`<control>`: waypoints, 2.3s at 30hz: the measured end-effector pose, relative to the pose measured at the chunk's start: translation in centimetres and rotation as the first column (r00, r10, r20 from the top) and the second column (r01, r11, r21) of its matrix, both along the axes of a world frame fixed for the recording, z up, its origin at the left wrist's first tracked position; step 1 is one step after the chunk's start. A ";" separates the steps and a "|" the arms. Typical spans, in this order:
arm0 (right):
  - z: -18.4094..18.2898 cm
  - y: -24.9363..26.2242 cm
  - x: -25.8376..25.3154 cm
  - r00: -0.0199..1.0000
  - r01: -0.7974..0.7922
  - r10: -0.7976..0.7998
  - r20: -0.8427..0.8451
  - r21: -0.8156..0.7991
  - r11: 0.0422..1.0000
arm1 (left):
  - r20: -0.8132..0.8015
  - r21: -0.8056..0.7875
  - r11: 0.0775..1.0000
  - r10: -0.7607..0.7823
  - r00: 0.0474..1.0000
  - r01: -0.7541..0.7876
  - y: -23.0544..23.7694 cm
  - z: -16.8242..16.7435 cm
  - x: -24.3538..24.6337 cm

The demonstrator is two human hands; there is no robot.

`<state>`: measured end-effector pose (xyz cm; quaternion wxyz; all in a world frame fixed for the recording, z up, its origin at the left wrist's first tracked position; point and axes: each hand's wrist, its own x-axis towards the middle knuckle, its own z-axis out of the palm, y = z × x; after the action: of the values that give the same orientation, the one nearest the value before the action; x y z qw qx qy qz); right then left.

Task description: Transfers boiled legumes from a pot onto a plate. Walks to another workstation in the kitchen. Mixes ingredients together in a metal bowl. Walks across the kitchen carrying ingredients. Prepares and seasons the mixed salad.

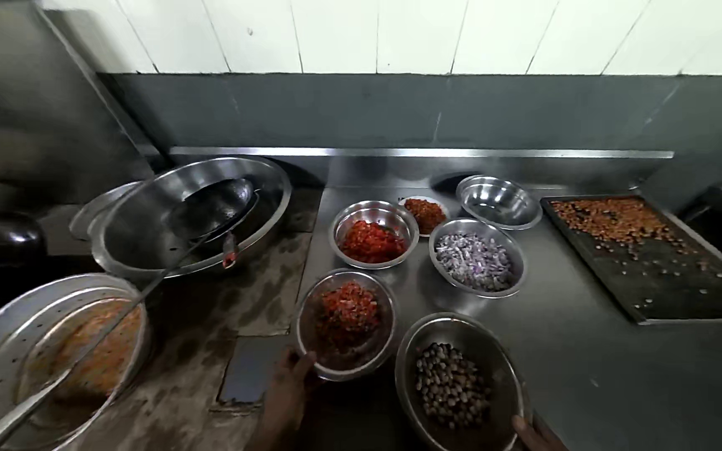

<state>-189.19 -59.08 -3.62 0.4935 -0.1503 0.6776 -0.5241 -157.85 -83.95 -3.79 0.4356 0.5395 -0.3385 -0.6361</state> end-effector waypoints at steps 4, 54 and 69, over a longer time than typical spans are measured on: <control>3.0 -2.3 -5.3 0.842 -0.089 0.052 -0.536 -0.042 0.995 | -0.087 0.024 0.992 0.122 0.989 -0.120 0.8 0.4 -0.5; 3.5 -12.5 0.9 -0.082 -0.642 0.872 -0.483 0.694 0.325 | -0.170 0.181 0.774 -0.582 0.795 0.606 12.4 1.5 -3.9; 4.0 -15.3 0.3 -0.187 -0.743 0.815 -0.549 0.621 0.248 | -0.055 0.173 0.880 -0.439 0.897 0.442 11.8 1.7 -9.6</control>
<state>-188.91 -74.41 0.36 0.3237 -0.7366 0.5903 0.0647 -167.45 -72.20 -2.14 0.2312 0.4814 -0.3899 -0.7502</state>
